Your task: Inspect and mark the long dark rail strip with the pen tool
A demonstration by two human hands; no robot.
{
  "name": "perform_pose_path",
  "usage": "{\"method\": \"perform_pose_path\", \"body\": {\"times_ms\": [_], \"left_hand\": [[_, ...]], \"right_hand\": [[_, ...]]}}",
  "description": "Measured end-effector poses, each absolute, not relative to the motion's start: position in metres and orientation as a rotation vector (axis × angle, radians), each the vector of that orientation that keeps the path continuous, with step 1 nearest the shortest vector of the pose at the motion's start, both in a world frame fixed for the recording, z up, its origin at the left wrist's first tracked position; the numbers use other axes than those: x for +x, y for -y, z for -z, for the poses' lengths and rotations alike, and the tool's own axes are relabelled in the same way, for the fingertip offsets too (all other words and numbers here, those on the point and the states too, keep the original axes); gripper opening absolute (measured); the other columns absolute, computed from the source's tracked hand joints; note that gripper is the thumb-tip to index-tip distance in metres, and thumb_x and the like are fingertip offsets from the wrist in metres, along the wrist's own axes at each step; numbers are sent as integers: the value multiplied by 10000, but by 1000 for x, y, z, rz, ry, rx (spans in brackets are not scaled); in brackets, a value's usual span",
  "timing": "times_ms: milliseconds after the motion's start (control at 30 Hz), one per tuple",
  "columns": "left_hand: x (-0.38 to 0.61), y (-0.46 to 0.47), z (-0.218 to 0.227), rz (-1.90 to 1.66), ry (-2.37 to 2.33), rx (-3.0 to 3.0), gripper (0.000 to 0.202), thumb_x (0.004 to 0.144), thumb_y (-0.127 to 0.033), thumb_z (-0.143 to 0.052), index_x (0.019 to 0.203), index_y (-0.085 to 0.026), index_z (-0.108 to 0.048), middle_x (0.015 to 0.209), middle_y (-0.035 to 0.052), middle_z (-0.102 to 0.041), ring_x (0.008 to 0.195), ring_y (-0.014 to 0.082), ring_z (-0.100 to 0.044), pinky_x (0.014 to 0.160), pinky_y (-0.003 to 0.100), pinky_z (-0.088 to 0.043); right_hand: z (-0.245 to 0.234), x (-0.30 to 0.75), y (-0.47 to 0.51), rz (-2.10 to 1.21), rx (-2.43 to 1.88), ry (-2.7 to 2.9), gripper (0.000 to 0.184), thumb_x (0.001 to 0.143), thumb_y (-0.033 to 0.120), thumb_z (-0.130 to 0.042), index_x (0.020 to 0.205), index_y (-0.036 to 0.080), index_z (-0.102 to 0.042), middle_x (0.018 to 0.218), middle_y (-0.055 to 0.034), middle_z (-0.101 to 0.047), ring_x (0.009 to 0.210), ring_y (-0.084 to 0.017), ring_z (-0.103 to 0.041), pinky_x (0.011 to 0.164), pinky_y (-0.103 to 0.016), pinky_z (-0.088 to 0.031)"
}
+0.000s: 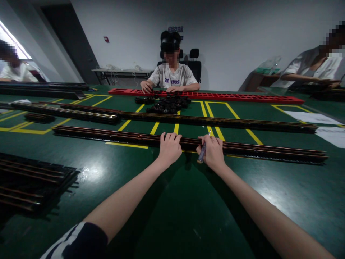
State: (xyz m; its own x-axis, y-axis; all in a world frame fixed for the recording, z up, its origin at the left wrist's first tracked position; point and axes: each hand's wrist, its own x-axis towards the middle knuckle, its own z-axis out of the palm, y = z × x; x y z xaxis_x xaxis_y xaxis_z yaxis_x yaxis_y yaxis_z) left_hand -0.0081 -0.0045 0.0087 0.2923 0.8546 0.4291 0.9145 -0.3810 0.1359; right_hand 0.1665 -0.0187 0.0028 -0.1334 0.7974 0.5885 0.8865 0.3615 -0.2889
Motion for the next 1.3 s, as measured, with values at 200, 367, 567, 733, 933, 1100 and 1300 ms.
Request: {"method": "perform_pose_path", "body": {"times_ms": [200, 367, 567, 733, 933, 1100, 1300], "left_hand": [[-8, 4, -7, 668, 1669, -2375, 374, 854, -158, -371, 1153, -188, -593, 1168, 78, -631, 1122, 243, -515, 1070, 489, -283], [-8, 2, -5, 679, 1672, -2369, 378, 851, -153, -372, 1154, -192, -595, 1162, 72, -634, 1123, 238, -515, 1071, 482, -284], [-9, 1, -5, 685, 1659, -2382, 360, 863, -163, -368, 1131, -182, -607, 1139, 75, -641, 1095, 235, -533, 1060, 482, -297], [-9, 1, -3, 686, 1650, -2368, 351, 856, -159, -381, 1126, -194, -603, 1130, 72, -641, 1085, 236, -535, 1048, 476, -306], [-9, 2, -4, 688, 1659, -2378, 350, 859, -165, -378, 1128, -183, -601, 1132, 75, -638, 1079, 234, -535, 1053, 477, -296], [-8, 3, -5, 679, 1667, -2362, 356, 858, -169, -377, 1137, -180, -598, 1128, 78, -641, 1079, 242, -530, 1052, 479, -293], [-8, 2, -5, 687, 1666, -2375, 365, 853, -163, -375, 1145, -185, -593, 1153, 79, -634, 1103, 240, -522, 1063, 483, -284]], "right_hand": [[-2, 163, 18, 135, -1460, 1912, 244, 652, 101, -491, 759, 242, -323, 1019, -64, -697, 883, -275, -568, 831, -414, -327], [-2, 164, 20, 164, -1459, 1927, 266, 655, 18, -411, 750, 243, -306, 1042, -62, -691, 893, -269, -557, 816, -403, -332], [-2, 166, 21, 249, -1452, 1976, 265, 649, 11, -416, 754, 238, -329, 1012, -64, -688, 886, -260, -550, 839, -399, -327], [-2, 163, 21, 285, -1414, 2035, 189, 696, 111, -501, 781, 227, -380, 981, -93, -674, 889, -265, -550, 874, -403, -319], [0, 163, 18, 288, -1471, 2000, 130, 746, 161, -496, 787, 227, -391, 951, -94, -677, 859, -261, -550, 857, -403, -320], [0, 161, 17, 241, -1493, 1969, 162, 720, 156, -508, 771, 232, -374, 958, -76, -687, 852, -257, -553, 833, -394, -322], [-3, 159, 19, 205, -1525, 1938, 195, 697, 129, -500, 760, 235, -348, 952, -75, -692, 855, -265, -559, 823, -394, -326]]}}
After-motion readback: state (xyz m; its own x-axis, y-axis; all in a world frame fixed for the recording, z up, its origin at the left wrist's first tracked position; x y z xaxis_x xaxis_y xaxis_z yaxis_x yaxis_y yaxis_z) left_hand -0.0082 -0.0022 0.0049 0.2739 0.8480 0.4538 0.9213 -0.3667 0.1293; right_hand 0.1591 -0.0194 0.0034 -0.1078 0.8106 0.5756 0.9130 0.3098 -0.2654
